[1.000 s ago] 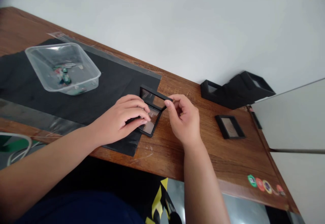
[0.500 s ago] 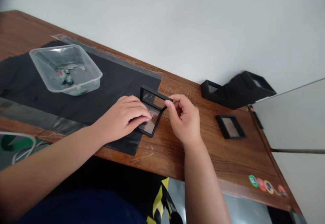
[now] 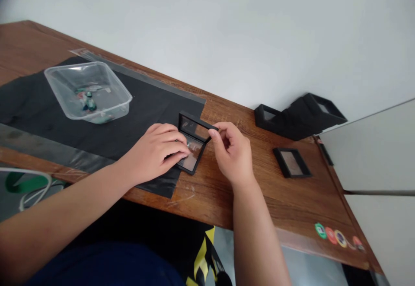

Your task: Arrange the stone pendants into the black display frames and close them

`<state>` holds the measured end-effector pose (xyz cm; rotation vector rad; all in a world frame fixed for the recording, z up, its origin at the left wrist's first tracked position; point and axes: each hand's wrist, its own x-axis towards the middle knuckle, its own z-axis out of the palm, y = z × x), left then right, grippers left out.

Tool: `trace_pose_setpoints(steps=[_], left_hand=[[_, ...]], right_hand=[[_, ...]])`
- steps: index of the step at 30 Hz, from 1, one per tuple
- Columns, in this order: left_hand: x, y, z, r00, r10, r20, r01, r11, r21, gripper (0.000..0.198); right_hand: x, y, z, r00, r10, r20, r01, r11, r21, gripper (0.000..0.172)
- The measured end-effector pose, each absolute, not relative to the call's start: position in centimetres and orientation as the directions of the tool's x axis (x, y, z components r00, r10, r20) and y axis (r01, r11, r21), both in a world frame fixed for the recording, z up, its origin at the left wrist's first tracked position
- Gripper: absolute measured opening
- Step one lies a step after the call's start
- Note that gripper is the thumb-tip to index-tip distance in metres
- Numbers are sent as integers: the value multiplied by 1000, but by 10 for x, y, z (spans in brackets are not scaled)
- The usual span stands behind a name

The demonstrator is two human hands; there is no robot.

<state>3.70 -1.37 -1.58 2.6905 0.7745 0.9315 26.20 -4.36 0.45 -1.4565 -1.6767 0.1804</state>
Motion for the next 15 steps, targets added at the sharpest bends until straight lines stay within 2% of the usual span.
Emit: trace_pose_setpoints(steps=[15], left_hand=[[36,-10,-19,661,562,497,423,-826,372,14]], right_hand=[[262,-43,5,75,849,522,728,311,-611,20]])
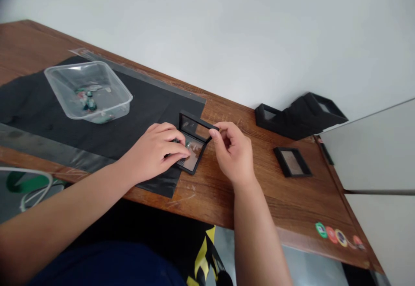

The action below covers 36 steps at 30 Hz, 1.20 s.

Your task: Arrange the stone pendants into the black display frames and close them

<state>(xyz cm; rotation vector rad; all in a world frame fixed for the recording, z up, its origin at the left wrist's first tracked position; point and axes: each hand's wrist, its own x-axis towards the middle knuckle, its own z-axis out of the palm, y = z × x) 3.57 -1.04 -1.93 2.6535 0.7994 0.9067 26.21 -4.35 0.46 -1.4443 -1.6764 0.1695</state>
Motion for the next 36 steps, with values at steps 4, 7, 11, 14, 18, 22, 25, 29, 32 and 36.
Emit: trace_pose_setpoints(steps=[4,7,11,14,18,22,25,29,32,36], left_hand=[[35,-9,-20,673,569,472,400,-817,414,12],[34,-9,-18,672,583,457,393,-804,447,13],[33,-10,-15,665,602,442,394,-785,478,13],[33,-11,-13,639,615,461,387,-776,498,10],[31,-12,-10,551,645,529,340,-753,564,20],[28,-12,-6,358,703,614,290,-709,643,26],[26,-11,-4,265,738,621,307,-675,671,21],[26,-10,-10,355,743,568,339,-668,662,17],[25,-10,-10,394,722,568,346,-689,636,16],[12,-5,5,337,683,649,428,-724,540,18]], right_hand=[[262,-43,4,74,849,523,729,311,-609,19],[262,-43,5,74,853,517,733,305,-609,19],[262,-44,6,69,853,517,739,305,-601,18],[262,-44,6,66,853,518,738,308,-600,17],[263,-44,7,61,851,521,739,313,-597,17],[264,-43,6,61,848,526,740,315,-594,17],[264,-43,5,64,852,519,731,314,-606,17],[265,-44,5,68,855,513,728,309,-612,18],[265,-44,5,67,859,508,731,304,-611,18],[264,-45,6,67,858,509,740,299,-603,19]])
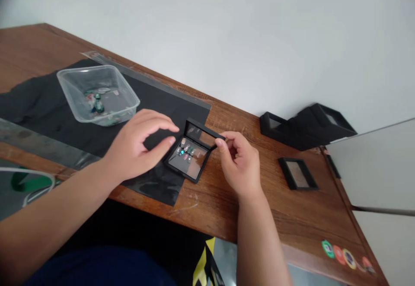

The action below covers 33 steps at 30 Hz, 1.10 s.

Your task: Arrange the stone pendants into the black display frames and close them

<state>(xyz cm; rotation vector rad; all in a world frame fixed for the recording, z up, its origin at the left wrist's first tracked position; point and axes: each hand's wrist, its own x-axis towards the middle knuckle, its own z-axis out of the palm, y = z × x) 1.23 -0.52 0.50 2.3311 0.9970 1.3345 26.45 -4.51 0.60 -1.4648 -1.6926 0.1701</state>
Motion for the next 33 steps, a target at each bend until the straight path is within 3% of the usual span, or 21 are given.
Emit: trace_pose_setpoints(steps=[3,5,7,10,14,16,20,22,24,28,33], left_hand=[[-13,8,22,222,667,711,561,-684,467,23],[-36,22,31,65,734,676,668,-535,517,27],[-60,38,38,-8,796,605,769,-382,513,28],[-87,57,43,-13,879,477,900,-197,388,34],[-86,57,52,-93,959,266,950,5,314,37],[-68,42,56,-52,933,356,936,-78,343,34],[-12,-7,52,415,794,445,760,-571,310,18],[14,-30,40,520,697,494,627,-704,334,16],[32,-46,25,548,667,505,591,-736,331,18],[41,-48,2,530,766,364,714,-634,296,14],[34,-36,-3,554,772,311,709,-634,309,17]], right_hand=[[263,-46,7,56,862,504,734,307,-606,19],[263,-46,7,51,863,502,733,309,-606,18],[263,-47,8,48,863,503,740,308,-598,18],[262,-47,8,47,860,508,749,306,-587,18],[262,-46,9,49,860,509,745,308,-592,19],[262,-46,9,43,860,509,748,310,-587,19],[262,-46,9,38,858,512,756,311,-577,19],[262,-47,9,40,860,509,758,306,-576,20],[262,-47,10,43,863,503,755,301,-582,20],[260,-48,10,57,867,495,750,291,-595,21],[259,-49,11,49,869,492,753,292,-590,19]])
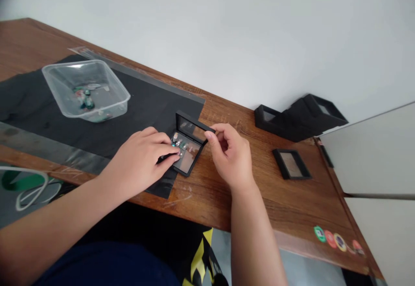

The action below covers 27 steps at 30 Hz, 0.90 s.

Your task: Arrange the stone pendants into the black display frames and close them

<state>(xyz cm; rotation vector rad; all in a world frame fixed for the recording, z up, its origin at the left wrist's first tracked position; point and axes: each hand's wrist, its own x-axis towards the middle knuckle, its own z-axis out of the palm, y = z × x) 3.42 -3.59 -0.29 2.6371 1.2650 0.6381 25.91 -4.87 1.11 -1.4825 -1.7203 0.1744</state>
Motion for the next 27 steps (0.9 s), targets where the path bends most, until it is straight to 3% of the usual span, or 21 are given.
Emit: trace_pose_setpoints(steps=[15,27], left_hand=[[36,-28,-1,653,710,263,600,-697,392,20],[29,-25,-7,636,687,350,629,-725,281,16]], right_hand=[[260,-48,10,49,869,493,749,294,-594,19],[259,-48,11,45,864,501,756,298,-583,18]])
